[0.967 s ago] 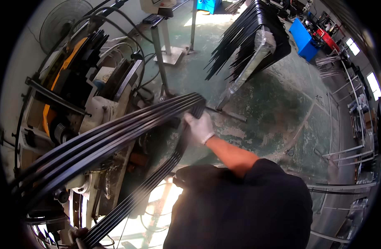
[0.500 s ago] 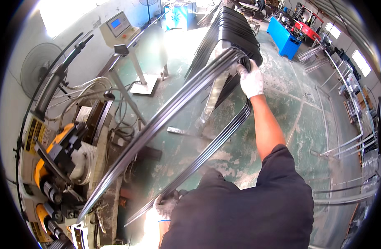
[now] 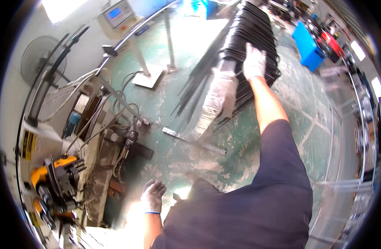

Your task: The person repeatedly picks up bundles of long black metal rods, feeds them into a bending machine, and collects the bent rods. The process is repeated multiple times throughout the clip.

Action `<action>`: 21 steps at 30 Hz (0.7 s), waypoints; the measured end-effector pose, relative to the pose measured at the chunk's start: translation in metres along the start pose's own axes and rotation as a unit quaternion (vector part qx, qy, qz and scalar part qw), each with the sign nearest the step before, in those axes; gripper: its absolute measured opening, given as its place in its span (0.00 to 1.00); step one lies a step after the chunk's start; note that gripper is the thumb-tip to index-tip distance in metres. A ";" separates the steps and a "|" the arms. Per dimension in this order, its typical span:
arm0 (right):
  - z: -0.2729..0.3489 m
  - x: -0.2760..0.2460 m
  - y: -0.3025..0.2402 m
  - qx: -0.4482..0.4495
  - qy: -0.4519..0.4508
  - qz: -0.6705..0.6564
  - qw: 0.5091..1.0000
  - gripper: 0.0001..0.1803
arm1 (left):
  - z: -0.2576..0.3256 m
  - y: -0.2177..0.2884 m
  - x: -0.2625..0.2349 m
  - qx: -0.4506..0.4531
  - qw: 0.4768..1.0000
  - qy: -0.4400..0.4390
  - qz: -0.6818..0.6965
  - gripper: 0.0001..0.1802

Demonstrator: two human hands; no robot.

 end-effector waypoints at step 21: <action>0.672 -0.002 -0.308 -0.175 -0.552 -0.273 0.768 0.22 | 0.325 -0.072 -0.428 0.321 0.867 0.375 0.067 0.19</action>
Point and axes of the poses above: each hand's wrist, its own z-axis away from the middle knuckle, its own x-axis out of the palm, y = z × x, the point moved 7 cm from there along -z, towards the middle knuckle, and after that the axes turned 1 degree about x, right-handed, at the moved point
